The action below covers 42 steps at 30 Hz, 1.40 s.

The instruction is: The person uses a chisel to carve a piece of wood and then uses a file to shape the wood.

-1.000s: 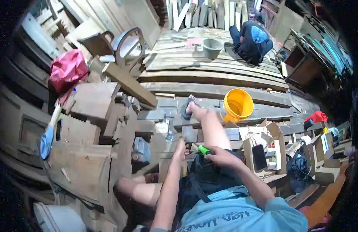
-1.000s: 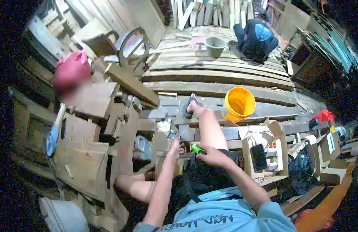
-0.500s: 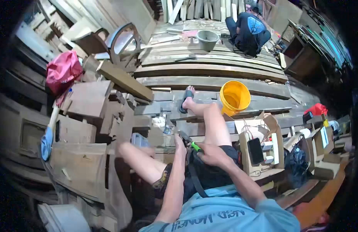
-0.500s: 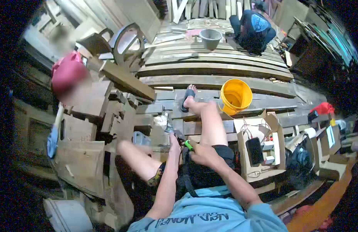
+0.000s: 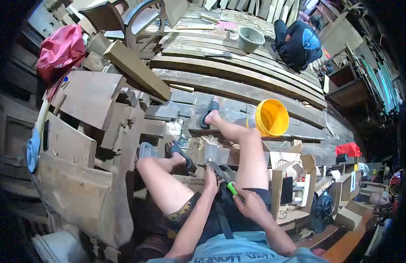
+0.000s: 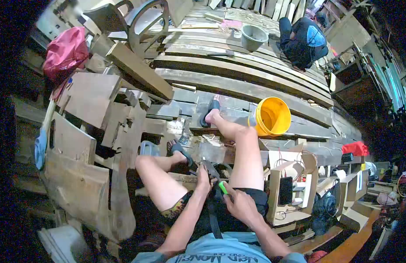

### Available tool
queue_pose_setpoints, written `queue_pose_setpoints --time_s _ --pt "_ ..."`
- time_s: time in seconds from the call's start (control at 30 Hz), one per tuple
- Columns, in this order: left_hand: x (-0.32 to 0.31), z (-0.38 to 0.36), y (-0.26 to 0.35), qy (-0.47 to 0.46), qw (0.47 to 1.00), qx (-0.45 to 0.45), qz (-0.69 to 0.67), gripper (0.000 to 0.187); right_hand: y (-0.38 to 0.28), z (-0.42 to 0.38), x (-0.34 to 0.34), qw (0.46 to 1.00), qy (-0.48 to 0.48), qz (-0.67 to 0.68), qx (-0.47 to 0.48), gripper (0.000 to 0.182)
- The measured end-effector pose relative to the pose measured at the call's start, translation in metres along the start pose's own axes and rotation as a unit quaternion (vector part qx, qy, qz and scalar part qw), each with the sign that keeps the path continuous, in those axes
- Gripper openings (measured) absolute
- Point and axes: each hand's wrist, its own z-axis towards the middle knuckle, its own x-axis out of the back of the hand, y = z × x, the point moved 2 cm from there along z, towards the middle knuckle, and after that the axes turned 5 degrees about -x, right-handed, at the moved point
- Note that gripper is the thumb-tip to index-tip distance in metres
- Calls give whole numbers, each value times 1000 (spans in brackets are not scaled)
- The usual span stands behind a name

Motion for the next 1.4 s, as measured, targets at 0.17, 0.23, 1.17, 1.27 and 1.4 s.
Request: queue_pose_setpoints --time_s 0.17,0.23,1.17,1.27,1.4 --pt "23 17 -18 -42 999 -4 -20 43 -7 -4 8 999 19 26 -12 38" --pt "10 9 -12 -2 1000 -23 -4 43 -10 -3 12 998 -14 -6 -53 39" --pt "-13 -7 -11 54 997 -24 -51 44 -23 11 37 994 -10 -110 -12 35" --pt "-12 -8 -11 37 996 -13 -85 44 -16 21 23 996 25 -88 15 36" --pt "-8 -2 -12 35 997 0 -66 44 -19 10 34 994 -9 -107 -4 38"
